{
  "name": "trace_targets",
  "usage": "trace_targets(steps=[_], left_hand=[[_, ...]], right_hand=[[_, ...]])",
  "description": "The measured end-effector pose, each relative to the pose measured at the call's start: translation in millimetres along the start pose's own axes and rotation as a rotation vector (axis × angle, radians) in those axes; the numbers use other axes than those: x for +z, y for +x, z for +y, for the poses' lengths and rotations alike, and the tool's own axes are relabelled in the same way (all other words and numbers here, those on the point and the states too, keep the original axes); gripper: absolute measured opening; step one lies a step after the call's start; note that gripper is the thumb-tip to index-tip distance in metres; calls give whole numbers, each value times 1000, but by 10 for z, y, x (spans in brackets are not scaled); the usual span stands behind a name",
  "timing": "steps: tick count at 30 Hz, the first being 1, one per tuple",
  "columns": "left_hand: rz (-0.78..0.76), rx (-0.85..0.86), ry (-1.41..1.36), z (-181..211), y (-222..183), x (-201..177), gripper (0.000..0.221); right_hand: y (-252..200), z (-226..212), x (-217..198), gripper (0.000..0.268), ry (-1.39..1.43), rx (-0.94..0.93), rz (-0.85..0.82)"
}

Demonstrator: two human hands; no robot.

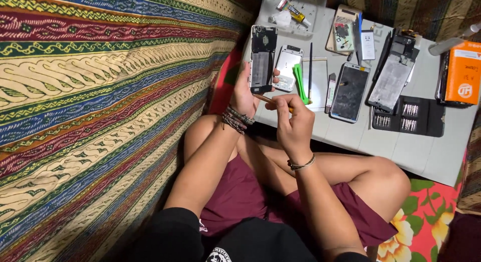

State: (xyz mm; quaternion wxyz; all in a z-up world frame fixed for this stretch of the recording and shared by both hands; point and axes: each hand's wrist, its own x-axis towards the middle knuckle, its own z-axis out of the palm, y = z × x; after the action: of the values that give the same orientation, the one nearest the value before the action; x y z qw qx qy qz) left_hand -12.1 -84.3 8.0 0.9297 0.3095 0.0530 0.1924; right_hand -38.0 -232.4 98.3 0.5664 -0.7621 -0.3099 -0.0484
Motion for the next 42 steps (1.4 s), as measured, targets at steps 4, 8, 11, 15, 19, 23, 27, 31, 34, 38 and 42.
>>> trace_targets(steps=[4, 8, 11, 15, 19, 23, 27, 31, 34, 38, 42], left_hand=[[6, -4, 27, -105, 1, -44, 62], [11, -11, 18, -105, -27, -5, 62], [19, -18, 0, -83, -4, -13, 61], [58, -23, 26, -92, 7, -35, 62], [81, -27, 51, -197, 45, -113, 59], [123, -58, 90, -178, 77, -113, 61], [134, -69, 111, -166, 30, -55, 62], [143, -74, 126, -197, 31, -59, 61], [157, -90, 136, -295, 56, -143, 64], [150, -95, 131, -227, 46, -84, 65], [169, -101, 146, -243, 5, -36, 65]], right_hand=[[39, -8, -42, 14, -2, 7, -21], [79, -100, -79, 10, 32, 22, -75], [99, -59, -90, 13, 39, 12, -120], [118, 24, -65, 11, 38, 10, -115], [111, -16, -18, 14, -15, 14, -83], [124, 5, -11, 12, -6, 6, -76], [133, 148, -54, 8, 73, 34, -90], [115, 123, -49, 12, 32, 78, -72], [118, 64, -42, 11, 34, 71, -62], [127, 157, -63, 9, 47, 39, -67], [129, 141, -58, 10, 71, 88, -57]])
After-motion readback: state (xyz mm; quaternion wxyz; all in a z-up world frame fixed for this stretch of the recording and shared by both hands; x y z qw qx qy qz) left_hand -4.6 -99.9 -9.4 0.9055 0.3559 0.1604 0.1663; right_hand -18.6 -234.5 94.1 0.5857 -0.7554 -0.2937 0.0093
